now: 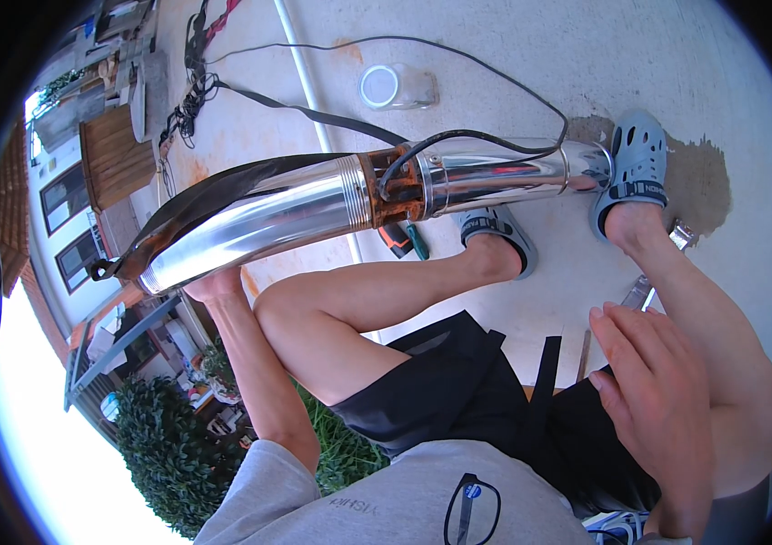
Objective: The person assembles a submersible water pump by sliding an internal component stack into a stainless steel housing and aligning the parts by hand.
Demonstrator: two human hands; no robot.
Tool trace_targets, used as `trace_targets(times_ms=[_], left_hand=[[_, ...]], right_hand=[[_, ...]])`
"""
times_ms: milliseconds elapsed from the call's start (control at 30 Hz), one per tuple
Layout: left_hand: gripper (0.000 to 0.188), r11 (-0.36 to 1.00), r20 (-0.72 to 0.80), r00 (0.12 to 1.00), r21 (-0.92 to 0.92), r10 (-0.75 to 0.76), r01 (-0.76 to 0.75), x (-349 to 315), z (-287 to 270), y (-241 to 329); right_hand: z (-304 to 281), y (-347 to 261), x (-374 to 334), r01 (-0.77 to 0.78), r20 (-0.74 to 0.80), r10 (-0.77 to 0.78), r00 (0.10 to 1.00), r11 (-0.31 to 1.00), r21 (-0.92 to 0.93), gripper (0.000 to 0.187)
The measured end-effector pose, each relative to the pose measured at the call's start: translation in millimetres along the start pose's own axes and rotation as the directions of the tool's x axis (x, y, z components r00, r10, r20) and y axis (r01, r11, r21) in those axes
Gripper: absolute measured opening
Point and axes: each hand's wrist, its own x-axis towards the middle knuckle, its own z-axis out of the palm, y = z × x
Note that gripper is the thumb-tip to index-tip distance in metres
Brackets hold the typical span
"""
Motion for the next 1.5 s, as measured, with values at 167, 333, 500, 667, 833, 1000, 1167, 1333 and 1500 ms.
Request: trace_targets(times_ms=[167, 333, 500, 667, 833, 1000, 1167, 1333, 1500], left_hand=[[0.054, 1.0, -0.018, 1.0, -0.017, -0.007, 0.006, -9.7, 14.8, 3.7], [0.053, 0.973, 0.449, 0.886, -0.13, -0.115, 0.192, -6.0, 8.7, 12.5], [0.056, 0.993, 0.033, 0.995, 0.073, 0.093, -0.096, -28.1, 58.1, -4.8], [0.059, 0.998, 0.088, 0.995, -0.038, 0.046, -0.043, -23.4, 53.4, -7.7], [0.062, 0.993, 0.149, 0.989, -0.114, 0.016, 0.001, -5.6, 43.8, -13.0], [0.062, 0.967, 0.502, 0.865, -0.227, 0.015, 0.115, 21.5, 29.6, -18.3], [0.059, 0.966, 0.368, 0.929, -0.224, -0.036, 0.126, 63.9, 41.6, -35.7], [0.058, 0.956, 0.196, 0.98, -0.28, -0.032, 0.087, 67.4, 37.8, -41.0], [0.062, 0.932, 0.176, 0.982, -0.364, 0.074, -0.005, 97.1, -6.9, -61.8]], right_hand=[[2.1, 1.2, -0.9, 0.041, -0.031, -0.041, 0.999, 0.999, -0.004, 0.053], [10.6, 3.6, 3.3, 0.069, -0.01, -0.069, 0.998, 0.997, 0.04, 0.046], [30.4, 21.8, 9.5, 0.082, 0.0, -0.085, 0.996, 0.968, 0.239, 0.048], [44.9, 22.2, 23.5, 0.128, -0.15, -0.095, 0.984, 0.964, 0.233, 0.051], [7.7, -5.0, 32.8, 0.226, 0.004, -0.226, 0.974, 0.974, -0.003, 0.05], [-49.7, -14.3, 55.7, 0.212, 0.116, -0.199, 0.973, 0.971, -0.112, 0.061], [-57.2, 8.3, 102.6, 0.117, 0.078, -0.111, 0.991, 0.991, -0.072, 0.068], [-15.9, 26.3, 157.4, 0.107, 0.064, -0.108, 0.992, 0.994, 0.015, 0.08], [49.2, 36.0, 248.9, 0.384, 0.162, -0.379, 0.911, 0.923, 0.003, 0.107]])
